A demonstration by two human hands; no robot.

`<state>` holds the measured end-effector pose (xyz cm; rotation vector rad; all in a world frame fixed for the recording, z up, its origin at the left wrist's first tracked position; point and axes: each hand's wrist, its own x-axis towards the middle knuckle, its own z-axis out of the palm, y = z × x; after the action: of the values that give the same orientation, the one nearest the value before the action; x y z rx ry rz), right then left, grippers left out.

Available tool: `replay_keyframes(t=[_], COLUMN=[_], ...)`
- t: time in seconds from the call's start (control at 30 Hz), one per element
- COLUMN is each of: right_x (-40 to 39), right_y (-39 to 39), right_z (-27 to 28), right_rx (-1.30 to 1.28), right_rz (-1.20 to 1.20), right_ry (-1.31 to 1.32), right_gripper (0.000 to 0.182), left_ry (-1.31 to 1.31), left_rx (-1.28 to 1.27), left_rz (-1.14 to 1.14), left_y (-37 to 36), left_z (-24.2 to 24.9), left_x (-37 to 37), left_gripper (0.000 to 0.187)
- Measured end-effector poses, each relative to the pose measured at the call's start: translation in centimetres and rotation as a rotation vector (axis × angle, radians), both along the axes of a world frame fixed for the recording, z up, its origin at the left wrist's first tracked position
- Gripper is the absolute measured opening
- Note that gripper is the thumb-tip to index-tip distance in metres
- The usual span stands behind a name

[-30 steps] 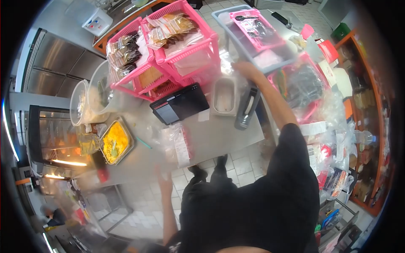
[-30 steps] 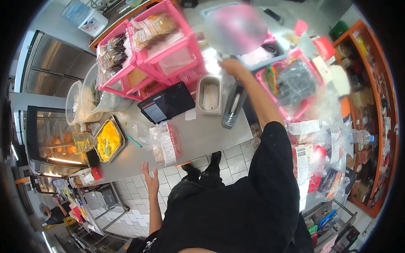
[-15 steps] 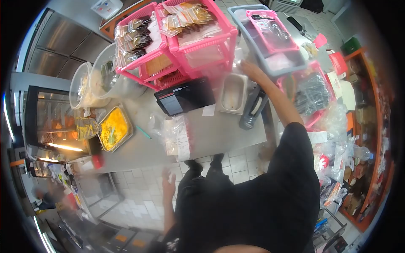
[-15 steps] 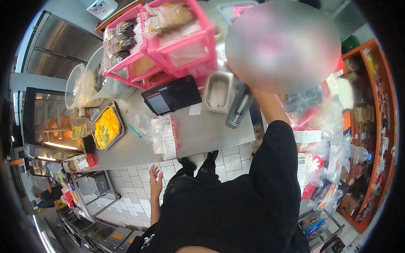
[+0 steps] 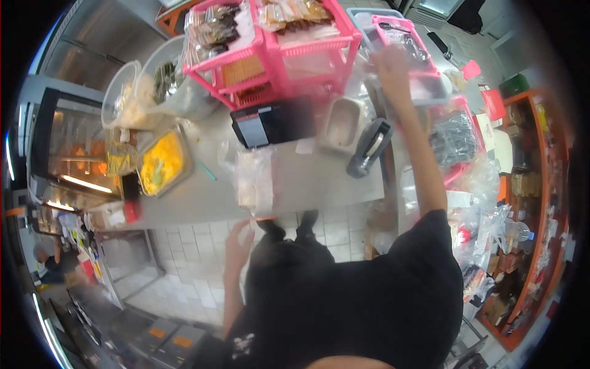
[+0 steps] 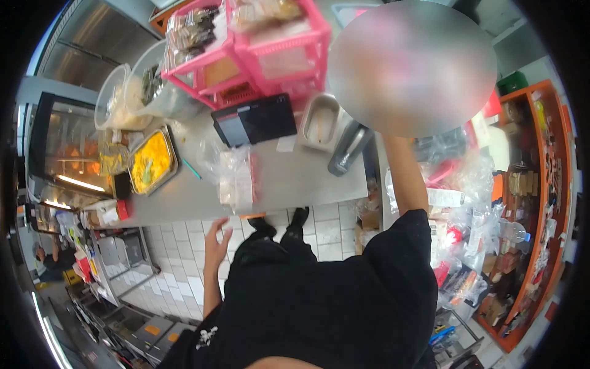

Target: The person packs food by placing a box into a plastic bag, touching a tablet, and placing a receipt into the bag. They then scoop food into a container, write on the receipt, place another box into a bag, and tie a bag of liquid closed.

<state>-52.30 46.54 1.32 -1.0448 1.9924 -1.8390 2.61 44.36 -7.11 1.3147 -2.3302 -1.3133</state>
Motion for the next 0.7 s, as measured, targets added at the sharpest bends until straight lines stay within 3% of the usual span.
replay_keyframes(t=[0.03,0.07,0.1,0.13,0.2,0.23,0.27,0.33,0.37,0.4,0.47,0.6,0.67,0.7], right_x=[2.7,4.3,8.7,12.7,19.3,20.4,21.2,22.1,22.3,22.4,23.3,26.0,27.7,28.4], right_y=[0.8,1.7,2.7,3.9,5.9,6.7,7.2,8.0,8.4,8.9,9.3,9.3,9.0,8.8], right_z=[0.8,-0.7,0.3,0.8,2.7,3.5,4.4,5.7,5.9,5.9,5.6,4.7,4.4,4.3], right_rx=[0.113,0.301,0.22,0.284,0.369,0.376,0.269,0.142,0.117,0.128,0.104,0.053,0.007,0.008], right_rz=[0.022,0.272,0.596,0.676,0.944,0.951,0.819,0.506,0.324,0.231,0.179,0.069,0.047,0.059], right_ry=[0.02,0.454,0.147,0.572,0.266,0.269,0.126,-0.067,-0.123,-0.191,-0.277,-0.298,-0.342,-0.341], right_gripper=[0.011,0.005,0.009,0.011,0.013,0.013,0.014,0.017,0.019,0.021,0.023,0.025,0.025,0.025], left_ry=[0.067,0.139,0.262,0.381,0.439,0.5,0.504,0.329,0.362,0.358,0.431,0.614,0.52,0.624], left_rx=[0.013,0.016,-0.125,-0.265,-0.281,-0.309,-0.307,0.485,0.537,0.538,0.831,0.72,0.628,0.474], left_rz=[-0.004,-0.014,0.005,0.03,-0.02,-0.082,-0.069,-0.283,-0.351,-0.335,-0.151,0.059,0.02,-0.002], left_y=[0.2,0.1,0.6,1.2,1.3,1.2,1.0,0.5,0.7,1.2,2.1,2.1,1.4,1.3], left_z=[1.9,4.0,6.8,9.1,11.1,11.3,10.5,8.5,8.4,8.3,7.7,7.1,8.1,8.8], left_x=[-2.2,-5.0,-8.2,-10.8,-13.4,-13.9,-13.2,-11.0,-10.4,-9.6,-8.2,-5.0,-3.9,-3.9], left_gripper=[0.045,0.047,0.05,0.053,0.049,0.044,0.044,0.026,0.011,0.011,0.011,0.013,0.015,0.018])
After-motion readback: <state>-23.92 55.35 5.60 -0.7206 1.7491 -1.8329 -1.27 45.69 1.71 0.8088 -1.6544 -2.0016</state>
